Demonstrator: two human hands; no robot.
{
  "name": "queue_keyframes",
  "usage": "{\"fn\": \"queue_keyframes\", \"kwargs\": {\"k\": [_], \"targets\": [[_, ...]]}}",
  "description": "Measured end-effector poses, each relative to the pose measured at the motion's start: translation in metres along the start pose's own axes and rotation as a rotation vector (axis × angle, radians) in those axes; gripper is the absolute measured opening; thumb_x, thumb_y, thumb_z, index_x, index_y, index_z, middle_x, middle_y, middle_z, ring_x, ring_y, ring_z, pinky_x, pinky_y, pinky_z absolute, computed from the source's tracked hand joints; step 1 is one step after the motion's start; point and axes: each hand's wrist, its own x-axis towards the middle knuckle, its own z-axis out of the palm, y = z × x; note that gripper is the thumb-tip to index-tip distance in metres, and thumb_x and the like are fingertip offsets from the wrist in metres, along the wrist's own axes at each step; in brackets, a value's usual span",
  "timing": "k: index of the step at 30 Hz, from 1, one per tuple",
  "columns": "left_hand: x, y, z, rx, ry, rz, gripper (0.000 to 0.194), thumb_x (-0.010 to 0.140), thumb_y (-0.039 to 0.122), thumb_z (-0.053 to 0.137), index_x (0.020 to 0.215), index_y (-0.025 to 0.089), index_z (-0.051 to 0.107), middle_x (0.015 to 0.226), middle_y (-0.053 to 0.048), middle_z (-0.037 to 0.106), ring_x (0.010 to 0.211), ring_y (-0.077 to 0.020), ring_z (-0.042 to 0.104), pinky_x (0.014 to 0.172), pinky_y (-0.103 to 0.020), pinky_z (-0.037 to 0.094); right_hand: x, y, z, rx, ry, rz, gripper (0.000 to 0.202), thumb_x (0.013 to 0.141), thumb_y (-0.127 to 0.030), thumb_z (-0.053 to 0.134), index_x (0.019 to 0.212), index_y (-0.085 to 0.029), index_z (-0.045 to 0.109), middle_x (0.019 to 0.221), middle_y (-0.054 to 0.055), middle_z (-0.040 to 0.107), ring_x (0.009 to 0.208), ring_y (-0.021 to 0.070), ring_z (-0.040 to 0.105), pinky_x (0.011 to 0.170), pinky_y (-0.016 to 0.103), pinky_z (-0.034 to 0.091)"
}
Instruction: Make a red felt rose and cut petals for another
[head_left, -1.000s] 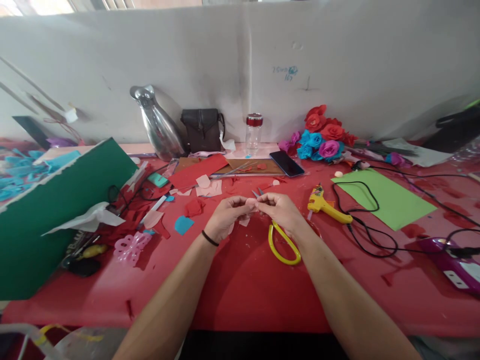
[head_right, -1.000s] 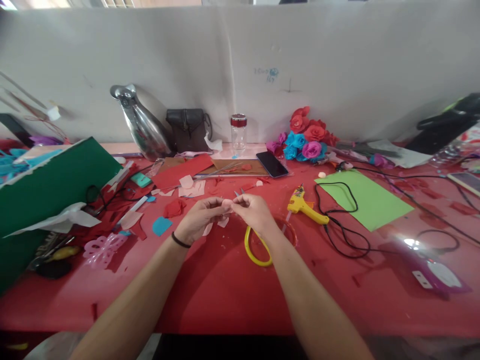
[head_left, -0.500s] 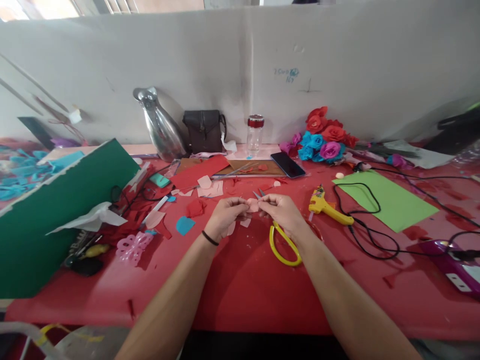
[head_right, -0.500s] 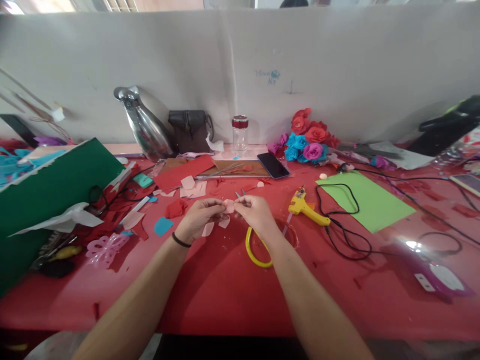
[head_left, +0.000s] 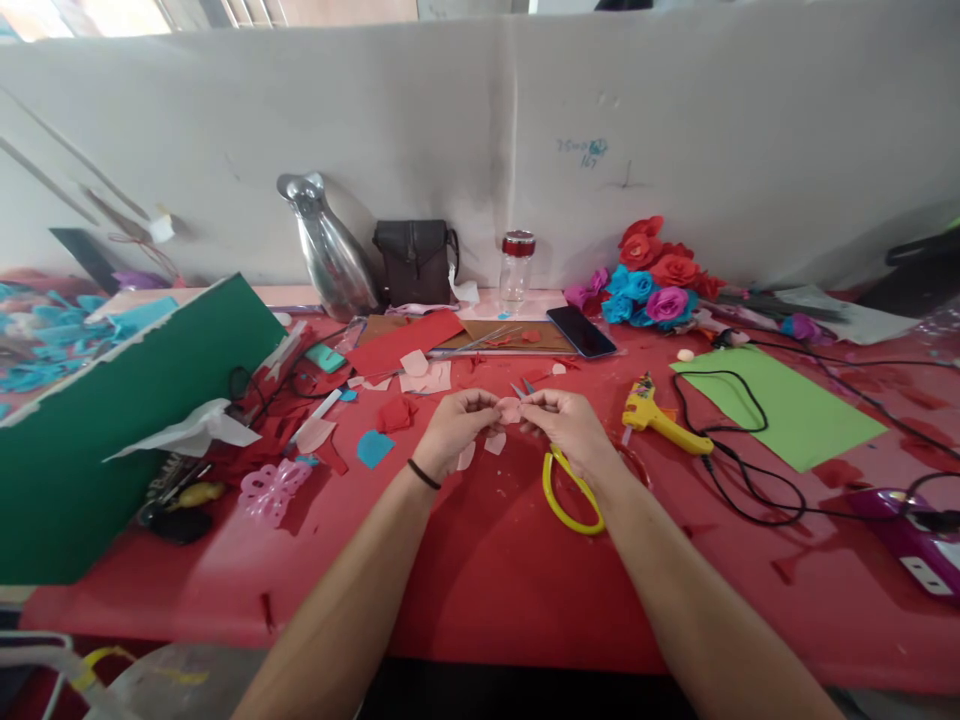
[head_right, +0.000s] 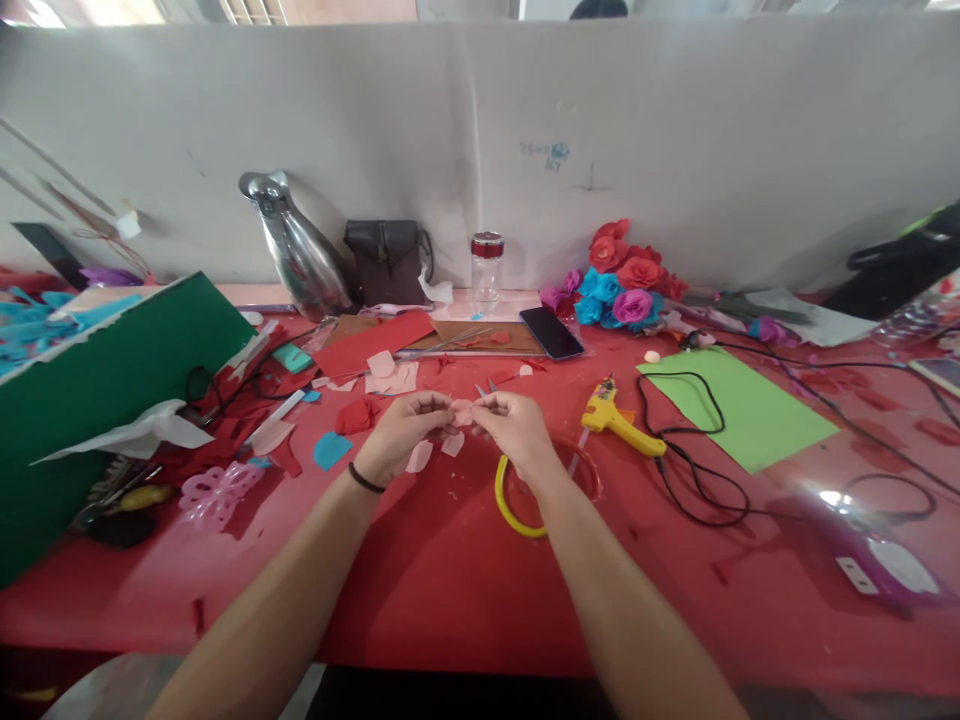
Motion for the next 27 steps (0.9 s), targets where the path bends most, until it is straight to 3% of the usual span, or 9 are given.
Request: {"fn": "queue_keyframes", "kwargs": {"k": [6,8,10,13,16,19,21,23,27], "targets": [[0.010,0.004,-0.030,0.139,0.100,0.057,0.011,0.066,0.020,0.071,0.071,0.015,0.062,0.064,-0.002,0.064,0.059,-0.0116,0.060,0.061,-0.025,0.048,0.001,-0.004,0.000,0.037,0.053,0.079,0.012,0.058,-0.027,0.066,0.065,-0.019,0.061,0.055,-0.001,0.064,0.053,0.0125,0.060,0.053,0.024,0.043],[0.015,0.005,-0.047,0.274,0.249,0.141,0.008,0.069,0.021,0.067,0.073,0.017,0.062,0.069,-0.004,0.065,0.065,-0.0150,0.062,0.067,-0.029,0.051,0.001,-0.005,0.000,0.041,0.070,0.101,0.012,0.057,-0.026,0.065,0.065,-0.019,0.061,0.054,-0.001,0.064,0.052,0.0117,0.060,0.052,0.023,0.042],[0.019,0.005,-0.060,0.499,0.470,0.272,0.005,0.071,0.018,0.063,0.076,0.018,0.063,0.077,-0.008,0.067,0.079,-0.0216,0.064,0.075,-0.036,0.051,0.001,-0.005,0.000,0.043,0.078,0.103,0.012,0.056,-0.026,0.064,0.064,-0.018,0.061,0.053,-0.002,0.063,0.051,0.0107,0.059,0.051,0.022,0.042],[0.021,0.005,-0.066,0.701,0.638,0.411,0.012,0.072,0.014,0.061,0.082,0.019,0.066,0.103,-0.012,0.065,0.105,-0.0282,0.056,0.092,-0.042,0.044,0.001,-0.004,0.001,0.035,0.075,0.084,0.013,0.056,-0.027,0.064,0.063,-0.017,0.061,0.052,-0.002,0.063,0.050,0.0099,0.058,0.050,0.021,0.041],[0.017,0.004,-0.049,0.732,0.517,0.416,0.016,0.079,0.029,0.057,0.074,0.017,0.067,0.089,-0.009,0.068,0.089,-0.0230,0.060,0.084,-0.037,0.047,0.002,-0.001,0.000,0.025,0.059,0.070,0.014,0.056,-0.028,0.066,0.063,-0.017,0.062,0.053,-0.002,0.063,0.050,0.0102,0.058,0.051,0.021,0.041],[0.011,0.000,-0.026,0.525,0.102,0.319,0.028,0.078,0.041,0.059,0.083,0.016,0.069,0.081,-0.005,0.069,0.078,-0.0172,0.060,0.073,-0.029,0.047,0.003,0.001,-0.001,0.018,0.031,0.056,0.014,0.058,-0.029,0.066,0.065,-0.017,0.062,0.054,-0.002,0.063,0.050,0.0106,0.058,0.051,0.022,0.042],[0.008,-0.001,-0.018,0.427,-0.069,0.259,0.029,0.072,0.041,0.066,0.083,0.015,0.069,0.079,-0.004,0.069,0.074,-0.0147,0.059,0.069,-0.026,0.045,0.003,0.001,-0.001,0.006,0.012,0.042,0.015,0.059,-0.029,0.066,0.067,-0.017,0.062,0.055,-0.002,0.063,0.050,0.0103,0.058,0.052,0.022,0.042],[0.006,0.000,-0.017,0.392,-0.098,0.214,0.024,0.068,0.038,0.068,0.076,0.015,0.069,0.073,-0.002,0.067,0.068,-0.0124,0.056,0.067,-0.025,0.044,0.002,0.001,0.000,-0.014,-0.002,0.029,0.014,0.061,-0.028,0.065,0.069,-0.017,0.063,0.058,-0.002,0.064,0.051,0.0098,0.057,0.053,0.022,0.043],[0.009,0.003,-0.033,0.414,0.042,0.152,0.018,0.068,0.032,0.066,0.072,0.015,0.068,0.067,-0.001,0.064,0.063,-0.0110,0.053,0.062,-0.024,0.042,0.002,-0.001,0.000,-0.045,0.047,0.008,0.008,0.063,-0.022,0.062,0.069,-0.017,0.063,0.059,-0.002,0.065,0.050,0.0092,0.057,0.052,0.021,0.043]]}}
